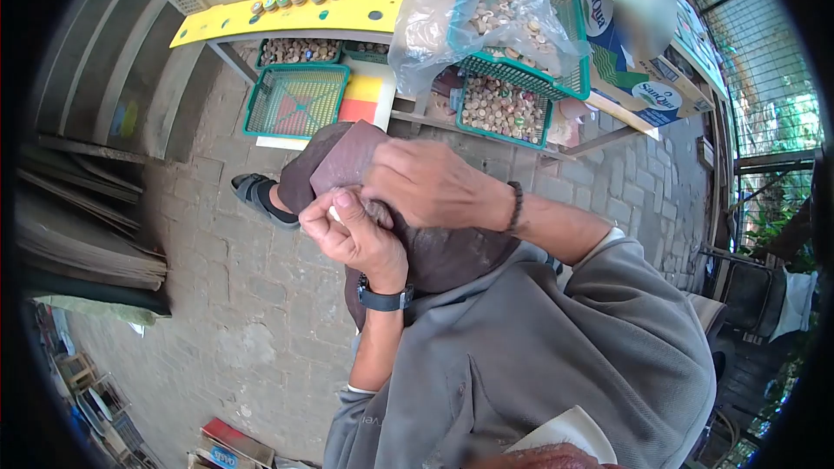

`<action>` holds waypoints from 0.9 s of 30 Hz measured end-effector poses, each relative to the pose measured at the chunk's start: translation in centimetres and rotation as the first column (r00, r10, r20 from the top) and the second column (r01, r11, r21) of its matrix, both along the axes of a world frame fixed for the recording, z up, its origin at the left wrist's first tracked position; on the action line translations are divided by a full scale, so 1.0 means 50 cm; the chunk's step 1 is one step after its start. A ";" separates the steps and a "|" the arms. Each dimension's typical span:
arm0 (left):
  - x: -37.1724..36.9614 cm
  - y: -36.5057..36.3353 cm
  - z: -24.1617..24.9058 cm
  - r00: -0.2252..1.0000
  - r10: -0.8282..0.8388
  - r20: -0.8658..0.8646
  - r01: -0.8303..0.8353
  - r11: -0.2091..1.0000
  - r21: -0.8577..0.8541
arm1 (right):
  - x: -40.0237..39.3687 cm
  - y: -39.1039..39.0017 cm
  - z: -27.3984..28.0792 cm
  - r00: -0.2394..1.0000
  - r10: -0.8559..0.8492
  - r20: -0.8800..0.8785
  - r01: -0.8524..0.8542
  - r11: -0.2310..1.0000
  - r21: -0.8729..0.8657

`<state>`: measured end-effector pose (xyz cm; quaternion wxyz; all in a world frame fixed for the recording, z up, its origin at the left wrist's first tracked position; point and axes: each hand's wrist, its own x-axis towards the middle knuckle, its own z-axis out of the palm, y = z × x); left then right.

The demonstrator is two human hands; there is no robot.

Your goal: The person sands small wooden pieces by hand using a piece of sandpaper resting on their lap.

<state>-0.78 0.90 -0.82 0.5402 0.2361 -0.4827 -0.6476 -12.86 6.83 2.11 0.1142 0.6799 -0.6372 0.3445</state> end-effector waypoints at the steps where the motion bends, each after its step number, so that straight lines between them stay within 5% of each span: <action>1: -0.002 0.001 0.002 1.000 -0.005 0.000 0.005 1.000 -0.003 | 0.001 -0.004 -0.006 0.999 0.029 -0.042 -0.030 0.999 -0.025; 9: -0.017 0.005 0.005 0.999 0.026 0.026 -0.025 1.000 -0.013 | -0.087 0.046 -0.054 0.935 -0.356 0.011 0.352 0.929 0.115; 11: -0.012 0.011 0.007 0.998 0.036 0.046 -0.035 0.999 -0.032 | -0.043 0.040 0.004 0.941 -0.337 0.020 0.333 0.937 0.102; 13: -0.009 0.009 -0.003 0.997 0.053 0.063 -0.049 0.997 -0.062 | -0.004 0.020 0.041 0.971 -0.115 -0.207 0.117 0.993 -0.004; 15: -0.001 0.005 -0.005 0.999 -0.038 0.027 0.038 0.999 0.026 | 0.009 0.008 0.019 0.994 -0.079 -0.078 0.084 0.994 0.065; 17: -0.006 0.009 0.000 0.997 -0.040 0.061 0.038 0.999 0.020 | -0.024 0.007 -0.002 0.957 -0.061 -0.283 0.094 0.990 0.104; 19: -0.016 0.015 0.010 0.995 -0.061 0.074 0.065 0.997 -0.051 | -0.045 0.017 -0.031 0.969 -0.111 -0.220 0.144 0.980 0.140; 20: -0.016 0.002 -0.037 0.979 0.054 0.197 -0.002 0.967 -0.255 | -0.066 0.017 -0.039 0.972 -0.167 -0.163 0.189 0.973 0.132; 23: -0.006 0.000 -0.008 0.997 -0.072 0.022 0.073 0.996 -0.052 | -0.093 0.043 -0.055 0.956 -0.292 -0.007 0.290 0.944 0.155; 25: 0.008 0.003 -0.021 0.996 -0.057 0.070 0.061 0.997 -0.056 | -0.064 0.049 -0.035 0.927 -0.358 0.110 0.328 0.918 0.225; 27: -0.003 -0.014 -0.034 0.964 0.197 0.180 -0.116 0.917 -0.381 | -0.025 0.030 0.035 0.981 -0.184 0.059 0.180 0.981 0.070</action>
